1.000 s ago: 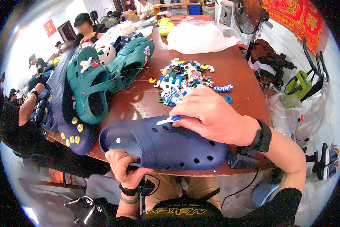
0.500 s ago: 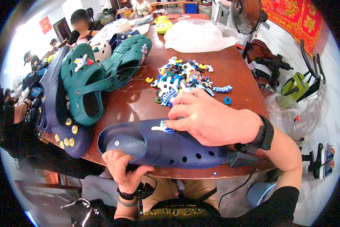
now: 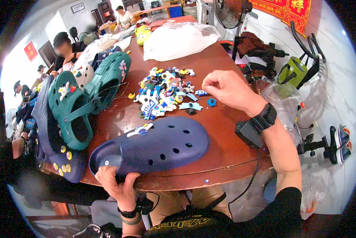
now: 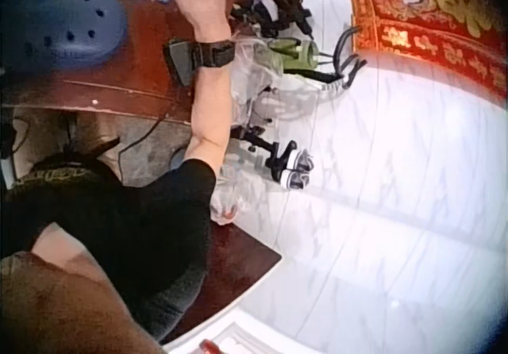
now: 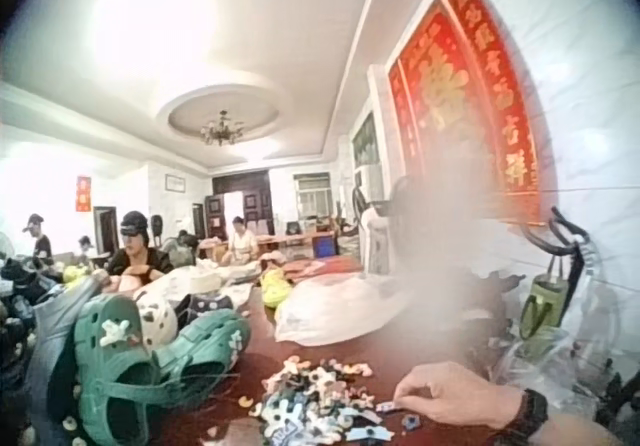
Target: Decorate clogs by inserting small plastic charms into the holes of the shoe.
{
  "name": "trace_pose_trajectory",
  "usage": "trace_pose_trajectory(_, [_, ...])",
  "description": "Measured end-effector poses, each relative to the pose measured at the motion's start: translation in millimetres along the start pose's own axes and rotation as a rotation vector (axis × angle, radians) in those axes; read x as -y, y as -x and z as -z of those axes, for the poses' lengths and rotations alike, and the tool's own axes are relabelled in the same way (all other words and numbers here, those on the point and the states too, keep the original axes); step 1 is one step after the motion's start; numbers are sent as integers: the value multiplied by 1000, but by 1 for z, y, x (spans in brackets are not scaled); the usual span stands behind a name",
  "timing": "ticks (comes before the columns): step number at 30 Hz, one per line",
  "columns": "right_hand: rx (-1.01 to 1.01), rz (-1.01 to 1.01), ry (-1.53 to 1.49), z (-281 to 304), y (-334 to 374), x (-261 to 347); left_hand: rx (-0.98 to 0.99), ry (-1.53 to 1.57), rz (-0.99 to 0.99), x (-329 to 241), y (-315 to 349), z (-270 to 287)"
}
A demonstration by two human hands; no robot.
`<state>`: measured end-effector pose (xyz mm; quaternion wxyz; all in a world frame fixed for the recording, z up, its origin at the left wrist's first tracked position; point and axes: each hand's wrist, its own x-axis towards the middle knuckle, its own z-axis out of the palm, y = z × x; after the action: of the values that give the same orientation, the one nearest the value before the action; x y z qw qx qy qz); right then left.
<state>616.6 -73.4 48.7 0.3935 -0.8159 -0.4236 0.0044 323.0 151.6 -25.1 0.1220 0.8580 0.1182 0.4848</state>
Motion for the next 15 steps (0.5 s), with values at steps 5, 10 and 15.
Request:
trace_pose_trajectory(5, [135, 146, 40, -20, 5, -10, 2, -42, 59, -7, -5, -4])
trace_pose_trajectory(10, [106, 303, 224, -47, -1, -18, -14, -52, 44, -6, -2, -4])
trace_pose_trajectory(15, [91, 232, 198, -53, 0, -21, -3, -58, 44, -5, -1, -4])
